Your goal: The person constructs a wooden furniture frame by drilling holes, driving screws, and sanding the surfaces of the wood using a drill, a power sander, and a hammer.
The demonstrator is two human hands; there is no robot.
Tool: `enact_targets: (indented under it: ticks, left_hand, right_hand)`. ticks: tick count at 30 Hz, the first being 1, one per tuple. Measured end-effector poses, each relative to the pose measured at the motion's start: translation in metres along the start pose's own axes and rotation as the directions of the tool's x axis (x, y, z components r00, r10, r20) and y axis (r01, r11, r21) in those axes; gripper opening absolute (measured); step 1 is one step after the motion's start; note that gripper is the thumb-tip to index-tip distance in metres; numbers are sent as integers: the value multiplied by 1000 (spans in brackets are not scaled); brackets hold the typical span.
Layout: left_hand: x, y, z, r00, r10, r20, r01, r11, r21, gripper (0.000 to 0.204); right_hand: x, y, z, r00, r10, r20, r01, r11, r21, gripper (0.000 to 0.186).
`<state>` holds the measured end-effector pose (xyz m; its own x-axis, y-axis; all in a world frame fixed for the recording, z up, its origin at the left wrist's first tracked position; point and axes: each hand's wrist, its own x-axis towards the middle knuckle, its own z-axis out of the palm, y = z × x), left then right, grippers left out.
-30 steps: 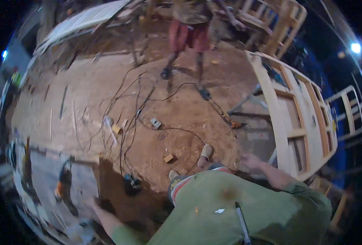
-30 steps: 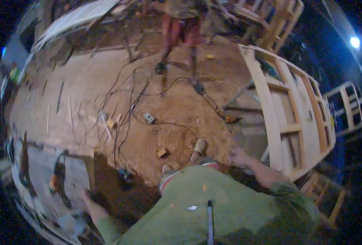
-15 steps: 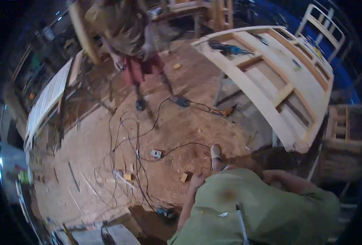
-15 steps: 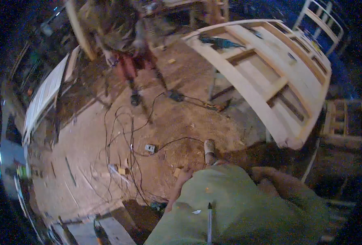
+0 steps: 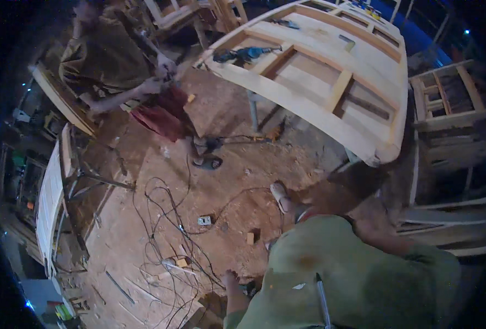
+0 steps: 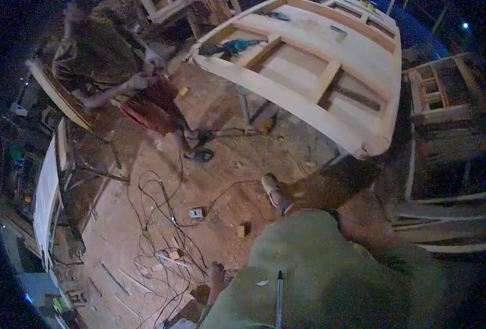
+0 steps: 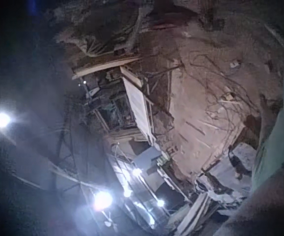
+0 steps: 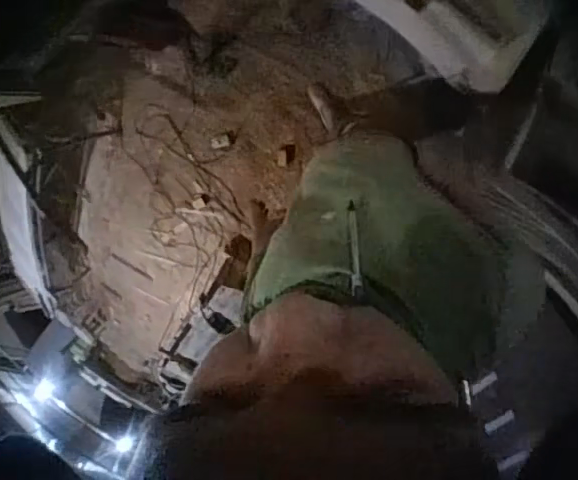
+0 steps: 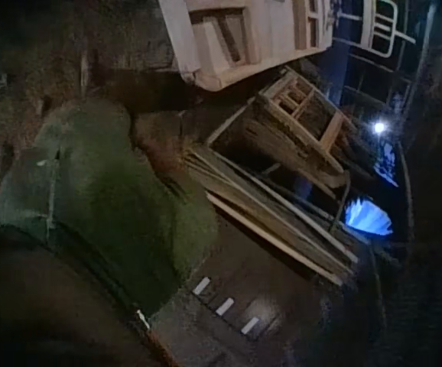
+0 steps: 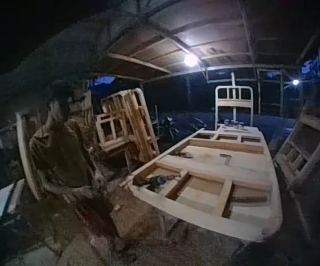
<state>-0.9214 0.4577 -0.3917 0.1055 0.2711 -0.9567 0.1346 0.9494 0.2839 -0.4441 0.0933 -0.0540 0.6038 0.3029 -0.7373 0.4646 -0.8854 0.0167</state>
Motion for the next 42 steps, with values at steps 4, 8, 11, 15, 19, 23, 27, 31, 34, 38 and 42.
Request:
enact_targets:
  ticks: [4,8,11,15,19,23,27,31,34,38,42]
  left_hand:
    - [-19,-50,-11,924,379,51,-357,805,474,21]
    - [-31,-48,21,803,205,559,-439,-431,788,30]
    - [-16,-52,62,889,368,272,-389,294,873,29]
    - [-25,-50,125,919,379,111,-359,683,637,31]
    - [-39,-28,173,890,413,192,-411,543,732,38]
    - [-68,-22,176,767,549,332,-495,177,851,37]
    - [-85,-22,151,816,479,325,-440,148,886,35]
    - [-85,-13,136,866,421,270,-380,204,902,33]
    - [-80,-4,144,890,386,241,-358,266,895,33]
    - [-64,12,173,924,343,172,-324,457,828,32]
    - [-52,32,208,974,222,40,-189,708,681,32]
  right_hand:
    - [-27,27,28,964,-19,-264,81,971,223,29]
    - [-9,35,34,979,-11,-203,76,945,318,25]
    - [18,19,-3,938,-236,-255,258,965,57,20]
    - [32,-9,-62,906,-412,102,424,890,-166,19]
    - [67,12,-59,878,-452,157,476,860,-183,25]
    - [44,11,-103,885,-391,254,450,858,-248,28]
    - [47,22,-104,918,-365,155,384,915,-123,30]
    - [63,33,-74,889,-434,144,453,879,-147,33]
    - [92,56,-25,942,-334,29,333,924,-186,25]
    - [105,78,-7,944,-328,-40,322,940,-114,26]
    - [51,71,-69,924,-380,-38,374,879,297,33]
